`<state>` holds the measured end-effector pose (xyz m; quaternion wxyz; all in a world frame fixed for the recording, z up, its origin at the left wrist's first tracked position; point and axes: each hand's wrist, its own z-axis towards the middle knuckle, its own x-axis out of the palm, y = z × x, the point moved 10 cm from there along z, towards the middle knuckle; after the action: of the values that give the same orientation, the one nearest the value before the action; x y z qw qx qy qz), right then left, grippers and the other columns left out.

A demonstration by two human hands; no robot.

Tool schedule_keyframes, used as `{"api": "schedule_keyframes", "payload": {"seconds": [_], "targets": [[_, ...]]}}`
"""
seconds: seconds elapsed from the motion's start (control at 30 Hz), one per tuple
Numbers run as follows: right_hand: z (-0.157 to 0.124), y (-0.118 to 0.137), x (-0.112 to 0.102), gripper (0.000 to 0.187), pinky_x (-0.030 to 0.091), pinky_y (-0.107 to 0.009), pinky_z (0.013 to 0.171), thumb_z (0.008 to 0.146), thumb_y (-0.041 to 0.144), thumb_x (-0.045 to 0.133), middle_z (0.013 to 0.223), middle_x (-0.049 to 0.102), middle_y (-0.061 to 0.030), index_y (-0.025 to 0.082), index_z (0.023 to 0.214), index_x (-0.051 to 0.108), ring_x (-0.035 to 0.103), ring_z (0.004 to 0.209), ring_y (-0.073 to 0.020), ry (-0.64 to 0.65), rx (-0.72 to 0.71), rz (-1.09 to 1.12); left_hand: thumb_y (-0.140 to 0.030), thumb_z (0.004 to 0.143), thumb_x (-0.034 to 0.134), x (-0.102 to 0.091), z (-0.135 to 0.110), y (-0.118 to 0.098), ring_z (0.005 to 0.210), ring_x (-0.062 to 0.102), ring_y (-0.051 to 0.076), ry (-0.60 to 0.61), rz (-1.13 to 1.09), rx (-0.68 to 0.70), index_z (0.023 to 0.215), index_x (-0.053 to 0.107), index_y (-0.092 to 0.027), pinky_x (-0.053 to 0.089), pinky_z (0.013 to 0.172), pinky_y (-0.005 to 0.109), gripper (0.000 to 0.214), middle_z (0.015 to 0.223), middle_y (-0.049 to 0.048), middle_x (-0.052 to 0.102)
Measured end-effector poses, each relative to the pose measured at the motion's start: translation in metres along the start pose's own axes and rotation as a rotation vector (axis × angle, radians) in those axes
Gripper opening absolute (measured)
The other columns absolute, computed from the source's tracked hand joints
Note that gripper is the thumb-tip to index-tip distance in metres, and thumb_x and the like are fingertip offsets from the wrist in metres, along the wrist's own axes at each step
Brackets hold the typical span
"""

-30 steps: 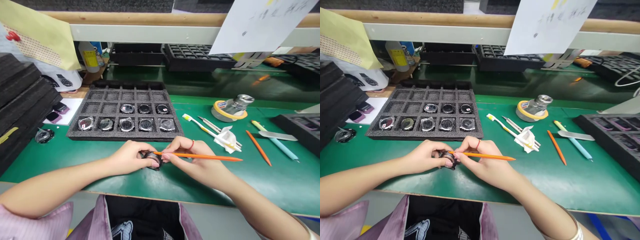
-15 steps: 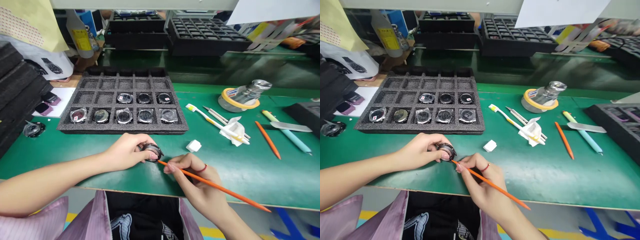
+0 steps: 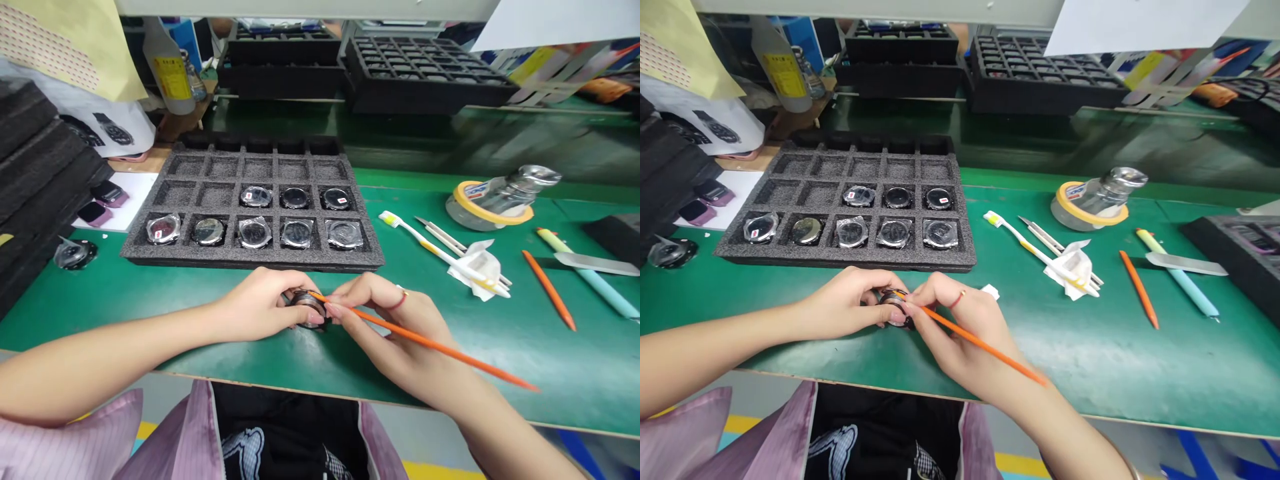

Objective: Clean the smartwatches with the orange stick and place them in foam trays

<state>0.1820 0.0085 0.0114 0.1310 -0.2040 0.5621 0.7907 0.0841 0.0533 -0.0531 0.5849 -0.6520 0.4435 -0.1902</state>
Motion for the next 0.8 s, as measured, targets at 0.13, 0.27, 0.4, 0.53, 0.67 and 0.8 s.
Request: {"api": "schedule_keyframes", "payload": {"seconds": [0.13, 0.27, 0.4, 0.53, 0.67, 0.8], "targets": [[0.018, -0.011, 0.010, 0.018, 0.054, -0.024, 0.060, 0.095, 0.028, 0.060, 0.075, 0.073, -0.0013, 0.021, 0.079, 0.060, 0.070, 0.068, -0.0149, 0.225, 0.157, 0.061, -0.031, 0.082, 0.074, -0.002, 0.000, -0.001, 0.061, 0.065, 0.012, -0.012, 0.049, 0.000, 0.091, 0.071, -0.017, 0.044, 0.054, 0.020, 0.017, 0.078, -0.0002, 0.074], [0.021, -0.012, 0.009, 0.019, 0.052, -0.022, 0.057, 0.095, 0.029, 0.061, 0.072, 0.071, -0.0005, 0.021, 0.078, 0.058, 0.068, 0.065, -0.0137, 0.294, 0.199, 0.080, -0.030, 0.082, 0.075, -0.002, -0.001, 0.000, 0.062, 0.066, 0.013, -0.006, 0.065, -0.016, 0.091, 0.071, -0.016, 0.047, 0.057, 0.021, 0.017, 0.079, 0.0011, 0.075], [0.004, -0.012, -0.003, 0.015, 0.054, -0.022, 0.061, 0.096, 0.026, 0.060, 0.076, 0.071, -0.0003, 0.022, 0.081, 0.060, 0.069, 0.068, -0.0134, 0.128, 0.152, 0.035, -0.027, 0.083, 0.073, -0.001, -0.001, 0.001, 0.065, 0.068, 0.013, 0.005, -0.005, -0.018, 0.094, 0.071, -0.015, 0.052, 0.059, 0.022, 0.016, 0.082, 0.0024, 0.076], [-0.033, -0.011, -0.010, 0.015, 0.055, -0.018, 0.061, 0.093, 0.019, 0.063, 0.073, 0.070, 0.0017, 0.023, 0.080, 0.058, 0.069, 0.067, -0.0116, -0.163, 0.112, 0.013, -0.026, 0.082, 0.073, 0.001, -0.002, 0.001, 0.063, 0.066, 0.013, -0.011, -0.085, -0.013, 0.092, 0.070, -0.015, 0.055, 0.059, 0.023, 0.015, 0.080, 0.0008, 0.074], [-0.069, -0.016, -0.003, 0.015, 0.058, -0.017, 0.066, 0.092, 0.015, 0.063, 0.074, 0.072, 0.0017, 0.024, 0.081, 0.058, 0.073, 0.072, -0.0118, -0.383, 0.172, -0.033, -0.029, 0.082, 0.073, 0.001, -0.002, 0.003, 0.062, 0.067, 0.014, -0.022, -0.069, -0.011, 0.093, 0.071, -0.016, 0.056, 0.056, 0.023, 0.018, 0.079, 0.0008, 0.074], [-0.071, -0.021, -0.001, 0.014, 0.060, -0.017, 0.068, 0.091, 0.016, 0.065, 0.077, 0.075, 0.0012, 0.023, 0.081, 0.061, 0.074, 0.073, -0.0114, -0.467, 0.205, 0.005, -0.031, 0.083, 0.072, 0.000, -0.001, 0.003, 0.066, 0.069, 0.015, -0.020, -0.066, -0.012, 0.094, 0.069, -0.016, 0.059, 0.058, 0.025, 0.019, 0.081, 0.0011, 0.073]]}}
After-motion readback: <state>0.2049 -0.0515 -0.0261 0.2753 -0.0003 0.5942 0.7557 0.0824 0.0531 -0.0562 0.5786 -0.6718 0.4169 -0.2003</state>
